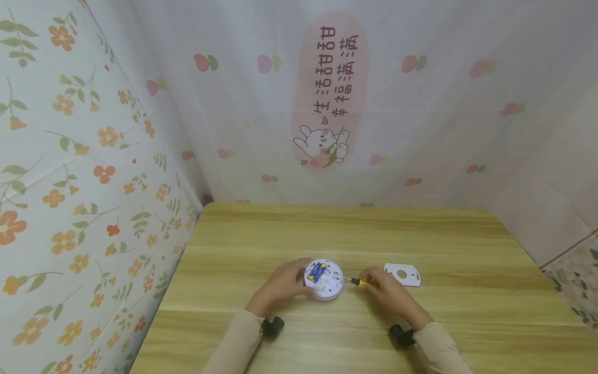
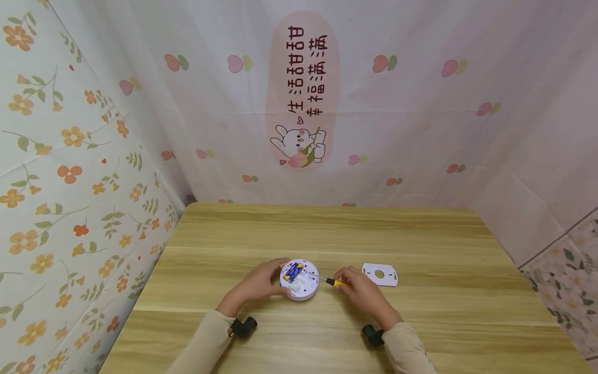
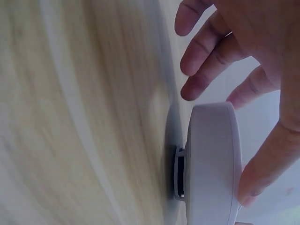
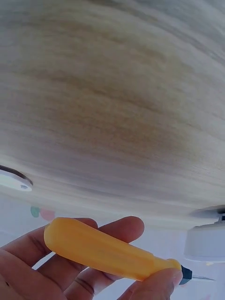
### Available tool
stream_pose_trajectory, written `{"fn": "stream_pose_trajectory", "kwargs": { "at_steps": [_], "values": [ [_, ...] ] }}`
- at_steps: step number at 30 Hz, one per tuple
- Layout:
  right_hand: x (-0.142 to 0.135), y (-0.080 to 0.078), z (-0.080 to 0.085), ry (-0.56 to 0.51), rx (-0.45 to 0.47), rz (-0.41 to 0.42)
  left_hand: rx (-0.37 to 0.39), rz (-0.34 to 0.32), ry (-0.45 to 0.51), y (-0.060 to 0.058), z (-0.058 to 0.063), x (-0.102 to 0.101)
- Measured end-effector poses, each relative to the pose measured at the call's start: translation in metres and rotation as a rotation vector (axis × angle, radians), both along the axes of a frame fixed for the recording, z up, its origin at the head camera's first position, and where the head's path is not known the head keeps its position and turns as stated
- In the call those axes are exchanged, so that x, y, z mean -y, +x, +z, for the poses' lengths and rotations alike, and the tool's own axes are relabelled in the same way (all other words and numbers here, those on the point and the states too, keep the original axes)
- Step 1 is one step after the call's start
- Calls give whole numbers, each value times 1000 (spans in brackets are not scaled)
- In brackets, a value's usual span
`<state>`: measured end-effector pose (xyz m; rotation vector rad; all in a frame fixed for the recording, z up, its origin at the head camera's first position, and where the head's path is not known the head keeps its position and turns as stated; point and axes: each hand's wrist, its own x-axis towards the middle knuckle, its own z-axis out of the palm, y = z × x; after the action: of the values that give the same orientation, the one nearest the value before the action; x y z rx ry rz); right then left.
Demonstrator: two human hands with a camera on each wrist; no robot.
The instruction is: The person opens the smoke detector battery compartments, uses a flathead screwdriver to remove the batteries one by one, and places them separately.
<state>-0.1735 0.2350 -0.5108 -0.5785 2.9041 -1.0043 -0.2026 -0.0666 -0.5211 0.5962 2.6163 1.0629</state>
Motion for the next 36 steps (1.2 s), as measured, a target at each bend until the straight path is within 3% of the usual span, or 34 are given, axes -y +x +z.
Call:
{"fn": "stream_pose_trajectory", "kwargs": {
  "at_steps": [10, 18, 25, 36],
  "values": [
    [-1, 1, -1, 1, -20, 8, -72, -20, -104, 0, 1, -6],
    [0, 0, -1, 9, 4, 32, -30, 12, -13, 1, 1, 2],
    [0, -2, 0, -6, -2, 57, -50, 52, 45, -1, 3, 2],
    [0, 0, -2, -24, -48, 71, -98, 21, -37, 0, 0, -10]
  ]
}}
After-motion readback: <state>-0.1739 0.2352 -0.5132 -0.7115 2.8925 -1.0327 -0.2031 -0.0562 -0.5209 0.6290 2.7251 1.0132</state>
